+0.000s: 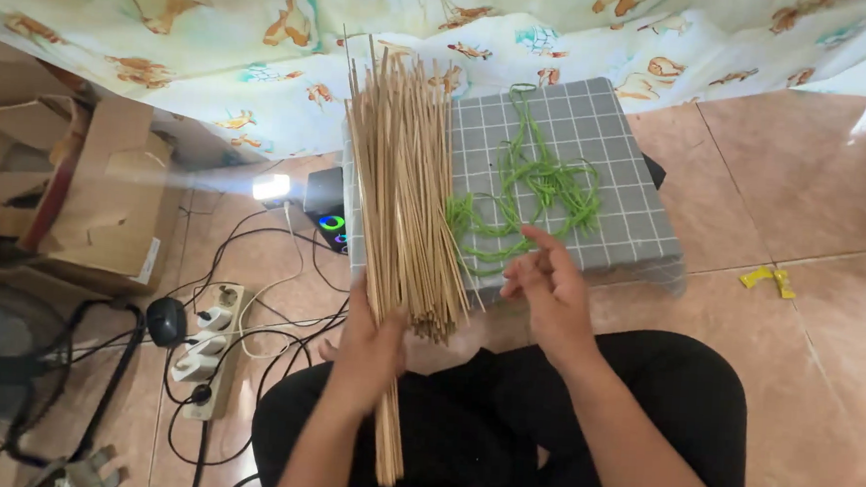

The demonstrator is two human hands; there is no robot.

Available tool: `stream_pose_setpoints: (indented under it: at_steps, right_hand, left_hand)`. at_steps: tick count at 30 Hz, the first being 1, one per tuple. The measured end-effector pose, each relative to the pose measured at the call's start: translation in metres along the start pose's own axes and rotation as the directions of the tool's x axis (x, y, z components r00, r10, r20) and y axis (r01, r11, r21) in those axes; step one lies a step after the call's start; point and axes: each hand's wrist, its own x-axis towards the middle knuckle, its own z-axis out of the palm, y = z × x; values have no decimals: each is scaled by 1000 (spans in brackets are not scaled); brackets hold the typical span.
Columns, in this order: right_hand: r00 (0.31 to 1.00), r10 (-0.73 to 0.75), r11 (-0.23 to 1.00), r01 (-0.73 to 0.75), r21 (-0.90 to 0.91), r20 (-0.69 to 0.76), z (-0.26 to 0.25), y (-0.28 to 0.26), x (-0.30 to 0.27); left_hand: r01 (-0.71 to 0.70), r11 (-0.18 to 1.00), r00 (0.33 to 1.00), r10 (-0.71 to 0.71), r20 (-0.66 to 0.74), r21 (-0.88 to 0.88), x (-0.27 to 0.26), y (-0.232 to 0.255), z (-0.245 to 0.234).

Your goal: Tying bundles of thin wooden sticks together using green plastic string.

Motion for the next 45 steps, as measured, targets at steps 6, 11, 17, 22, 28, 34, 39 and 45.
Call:
stream_pose_setpoints:
  at_steps: [6,11,17,22,28,34,39,45]
  right_hand:
    - [995,1,992,11,-123,98,9,7,-3]
    - [989,-4,979,34,-200,147,12,6,-8]
    - [989,-48,936,92,-339,137,10,4,-4]
    - [991,-61,886,109,-450,120,7,11,6]
    - [997,-69,764,72,-641,29,-20,-11,23]
    - [906,345,272,153,-950,245,-42,-44,16]
    - [762,491,339,280,-898,423,11,-15,-9]
    - [723,606,190,274,-943,332,15,58,13]
  left_hand:
    - [-183,941,982,186,17,283,98,33,-13]
    - [73,622,985,79,-155,780,201,-18,3]
    - [-46,516,959,263,-107,855,179,-18,16]
    - [-128,575,895,419,-156,808,170,-34,19]
    - [-156,664,922,363,-133,731,169,-33,15]
    - [-146,725,941,312,-131,673,180,-47,12]
    - [-198,766,954,293,-58,611,169,-31,10]
    - [-111,763,983,177,-41,636,162,-19,5]
